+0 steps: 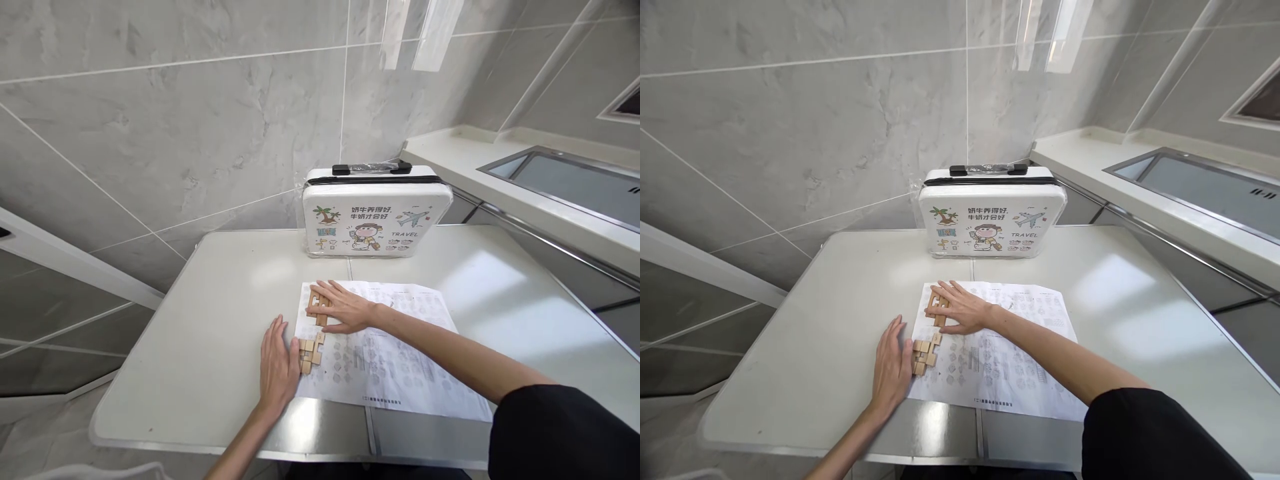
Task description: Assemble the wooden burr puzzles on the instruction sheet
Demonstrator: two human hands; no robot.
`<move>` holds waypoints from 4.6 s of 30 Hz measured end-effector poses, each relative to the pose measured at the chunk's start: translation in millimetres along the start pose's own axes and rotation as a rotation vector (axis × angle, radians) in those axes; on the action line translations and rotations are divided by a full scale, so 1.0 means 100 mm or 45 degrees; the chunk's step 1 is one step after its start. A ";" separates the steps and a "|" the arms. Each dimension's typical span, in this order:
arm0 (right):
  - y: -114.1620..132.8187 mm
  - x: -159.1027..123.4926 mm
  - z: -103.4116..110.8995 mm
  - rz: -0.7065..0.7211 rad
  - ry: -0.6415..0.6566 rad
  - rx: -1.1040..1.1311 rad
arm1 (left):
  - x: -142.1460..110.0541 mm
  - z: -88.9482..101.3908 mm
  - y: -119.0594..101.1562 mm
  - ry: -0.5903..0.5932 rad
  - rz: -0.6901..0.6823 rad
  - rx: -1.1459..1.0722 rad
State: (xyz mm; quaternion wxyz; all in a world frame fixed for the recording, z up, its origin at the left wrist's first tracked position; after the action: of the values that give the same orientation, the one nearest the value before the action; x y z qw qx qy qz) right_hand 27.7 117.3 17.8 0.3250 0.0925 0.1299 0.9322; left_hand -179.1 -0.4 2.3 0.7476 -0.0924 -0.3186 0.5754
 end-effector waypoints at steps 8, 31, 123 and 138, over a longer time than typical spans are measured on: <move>-0.06 0.03 -0.07 -0.091 -0.122 0.028 | 0.01 -0.02 0.01 -0.024 -0.017 0.005; -0.16 -0.99 0.08 -0.370 -0.314 0.123 | 0.07 0.00 -0.05 0.038 -0.047 0.048; 0.68 -2.22 0.40 -1.360 0.052 1.691 | -0.05 -0.50 -1.58 0.465 -0.071 -0.676; 0.77 -2.04 0.28 -1.326 0.060 2.042 | -0.07 -0.35 -1.51 0.216 -0.181 -0.438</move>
State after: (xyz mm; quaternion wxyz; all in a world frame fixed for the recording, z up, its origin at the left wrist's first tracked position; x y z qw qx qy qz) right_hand 147.5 -63.9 49.7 0.5360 0.1996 0.7612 0.3055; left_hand -38.9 -47.1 49.0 0.7836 -0.2442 -0.3541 0.4484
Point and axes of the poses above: each hand's wrist, its own x-axis towards the middle knuckle, its own z-axis out of the back of the hand, y = z × x, the point moved 5 cm from there along x, towards the middle knuckle, and after that the axes turned 14 degrees about -z, right-handed, at the moved point
